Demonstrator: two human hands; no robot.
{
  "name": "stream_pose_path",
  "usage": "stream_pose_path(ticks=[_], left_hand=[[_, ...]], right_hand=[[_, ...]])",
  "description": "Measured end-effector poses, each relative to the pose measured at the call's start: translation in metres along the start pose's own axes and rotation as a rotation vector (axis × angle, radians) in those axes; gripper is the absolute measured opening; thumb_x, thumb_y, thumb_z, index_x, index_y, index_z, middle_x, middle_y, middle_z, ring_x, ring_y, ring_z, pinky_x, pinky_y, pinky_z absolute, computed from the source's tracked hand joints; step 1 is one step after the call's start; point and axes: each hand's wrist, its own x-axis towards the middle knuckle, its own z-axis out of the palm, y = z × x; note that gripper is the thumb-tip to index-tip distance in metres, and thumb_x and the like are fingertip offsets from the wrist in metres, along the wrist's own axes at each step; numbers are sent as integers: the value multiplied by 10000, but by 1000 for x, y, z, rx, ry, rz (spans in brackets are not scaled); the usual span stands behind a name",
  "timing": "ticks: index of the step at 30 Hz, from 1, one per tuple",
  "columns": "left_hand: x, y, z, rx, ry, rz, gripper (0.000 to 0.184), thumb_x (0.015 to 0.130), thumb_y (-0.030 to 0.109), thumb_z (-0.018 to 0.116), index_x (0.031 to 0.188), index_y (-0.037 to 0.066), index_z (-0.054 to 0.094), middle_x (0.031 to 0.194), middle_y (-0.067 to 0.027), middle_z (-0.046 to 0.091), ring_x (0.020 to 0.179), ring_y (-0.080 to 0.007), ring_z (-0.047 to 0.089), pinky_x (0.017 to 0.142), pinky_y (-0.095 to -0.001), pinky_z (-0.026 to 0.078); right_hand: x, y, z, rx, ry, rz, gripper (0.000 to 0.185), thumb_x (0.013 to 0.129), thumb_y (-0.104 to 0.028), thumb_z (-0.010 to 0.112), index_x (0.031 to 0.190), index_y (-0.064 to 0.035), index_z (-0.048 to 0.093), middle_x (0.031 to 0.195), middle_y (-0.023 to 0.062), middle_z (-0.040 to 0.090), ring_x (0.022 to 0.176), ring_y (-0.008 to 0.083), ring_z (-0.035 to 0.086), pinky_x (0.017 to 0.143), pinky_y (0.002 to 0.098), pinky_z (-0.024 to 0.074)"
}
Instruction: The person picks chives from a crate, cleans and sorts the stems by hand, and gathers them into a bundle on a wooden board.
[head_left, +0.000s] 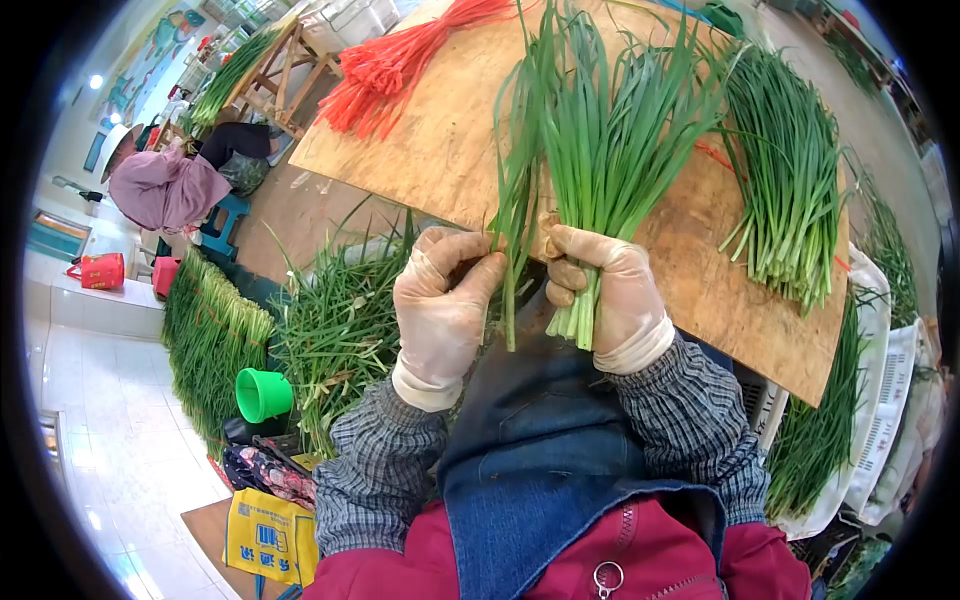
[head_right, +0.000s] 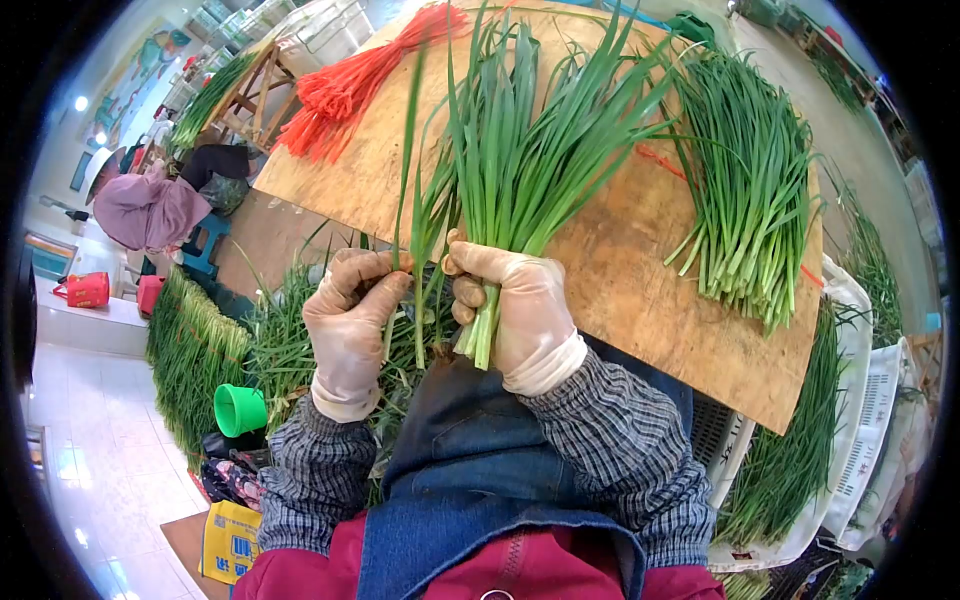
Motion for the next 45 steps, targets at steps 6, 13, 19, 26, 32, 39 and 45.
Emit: stream_pose_path(ticks=[6,13,19,26,32,39,45], left_hand=[[16,18,-17,-274,26,-338,102,774,9,605,869,-14,633,784,-47,638,663,-77,542,619,-200,430],[24,13,-14,-164,-48,-347,111,780,36,608,875,-14,634,771,-50,633,659,-83,544,610,-204,429],[33,3,-53,-168,94,-313,102,791,46,592,856,-27,623,792,-56,641,686,-90,559,629,-204,428],[16,12,-35,-24,-25,-50,110,751,-94,579,834,-24,592,843,-85,605,776,-144,583,705,-244,462],[4,9,0,53,-172,210,161,726,-119,597,850,-20,623,882,-80,565,798,-164,573,706,-262,473],[-16,36,-42,-66,-225,-222,68,723,-24,613,786,1,616,815,-89,630,697,-123,575,581,-242,455],[-49,-19,-159,850,168,-170,158,799,135,591,864,-8,613,825,-109,619,682,-185,573,589,-303,453]], right_hand=[[9,10,5,-167,77,-44,102,798,-49,591,859,31,575,694,50,554,497,87,467,440,223,384],[10,28,8,-204,89,34,94,750,-41,636,742,48,606,510,50,510,380,137,476,352,250,391],[5,4,-3,-412,175,-54,93,769,-45,608,787,45,593,519,22,493,418,101,456,394,221,374],[-3,-8,9,-354,107,-158,120,777,-30,596,874,32,566,661,28,539,462,71,439,403,201,337],[16,19,11,-162,115,-37,75,749,-9,625,791,50,603,628,65,565,425,122,488,390,238,405],[16,17,4,-230,143,15,66,732,16,596,771,68,603,683,98,605,454,108,482,406,232,400],[18,3,-11,11,-53,8,123,769,-7,545,869,56,581,705,79,606,477,71,464,448,221,406]])
